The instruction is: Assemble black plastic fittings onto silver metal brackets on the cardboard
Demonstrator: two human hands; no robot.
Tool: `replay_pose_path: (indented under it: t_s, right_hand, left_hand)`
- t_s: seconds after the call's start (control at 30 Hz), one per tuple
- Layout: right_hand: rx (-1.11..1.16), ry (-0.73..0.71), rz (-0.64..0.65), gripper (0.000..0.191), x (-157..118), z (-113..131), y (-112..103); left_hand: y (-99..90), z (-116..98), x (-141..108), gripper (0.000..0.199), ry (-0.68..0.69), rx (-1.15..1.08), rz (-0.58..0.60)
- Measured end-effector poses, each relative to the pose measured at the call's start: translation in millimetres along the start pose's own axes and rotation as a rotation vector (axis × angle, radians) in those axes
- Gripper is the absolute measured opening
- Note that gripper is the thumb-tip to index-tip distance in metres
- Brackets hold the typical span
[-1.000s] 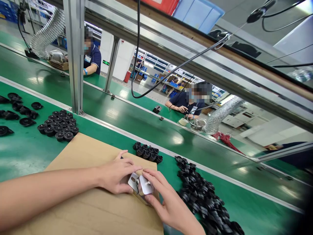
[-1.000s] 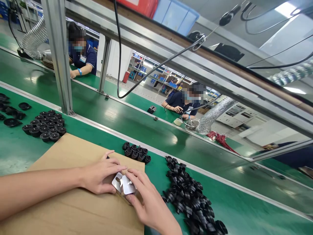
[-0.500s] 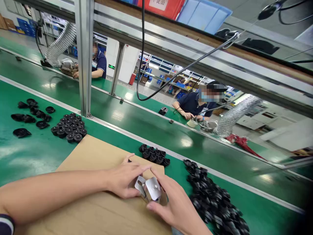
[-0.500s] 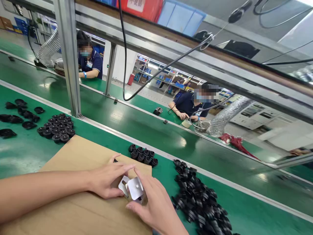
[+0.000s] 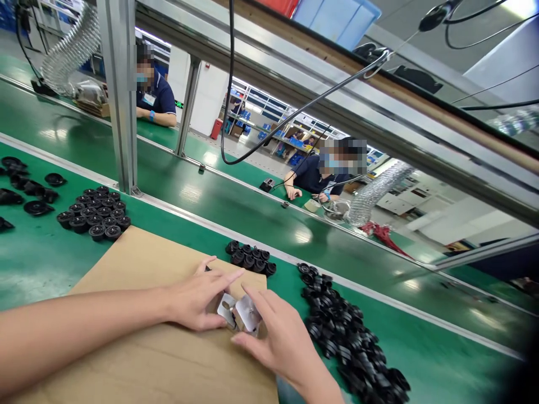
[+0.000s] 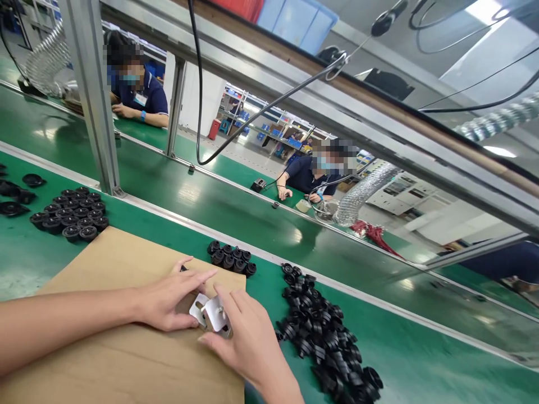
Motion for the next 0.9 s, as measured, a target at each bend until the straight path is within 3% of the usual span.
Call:
replay_pose_path:
  t_s: [0.07, 0.23, 0.37, 0.43, 0.6, 0.77, 0.9]
  right_hand:
    - [-0.008, -0.001, 0.006, 0.082, -1.1, -0.1, -0.3]
    - [0.049, -0.026, 0.006, 0.062, -0.2, 1.1, -0.9]
    - [-0.025, -0.007, -0.032, 0.072, 0.2, 4.1, -0.7]
    - [-0.020, -0.015, -0.059, 0.066, -1.0, 6.7, 2.9]
    - [-0.132, 0.110, -0.150, 0.058, -5.2, 6.8, 7.7]
    - [-0.185, 0.035, 0.202, 0.078, 4.7, 16.7, -20.4]
    - [-0.286, -0.091, 0.413, 0.062, 28.5, 27.7, -34.5]
  left_hand:
    - [0.1, 0.2, 0.1, 0.115, 0.001, 0.001, -0.002]
    - [-0.8, 0.7, 0.3, 0.111, 0.012, 0.006, -0.002]
    - [0.2, 2.1, 0.7, 0.110, -0.006, 0.004, 0.006]
    - [1.6, 2.1, 0.9, 0.109, -0.012, 0.005, 0.008]
    - [2.2, 0.7, 0.0, 0.106, -0.004, 0.027, -0.010]
    - [0.3, -3.3, -0.3, 0.113, 0.066, 0.074, 0.019]
    - [1.8, -5.7, 1.9, 0.119, 0.073, 0.109, 0.011]
Point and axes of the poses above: each hand's wrist, its own x-axis towards the middle knuckle, its own y-axis out of the palm, z = x × y, the point moved 5 cm from there along x, towards the middle knuckle, and after that the axes turned 9 degrees about x, right-handed, at the moved point
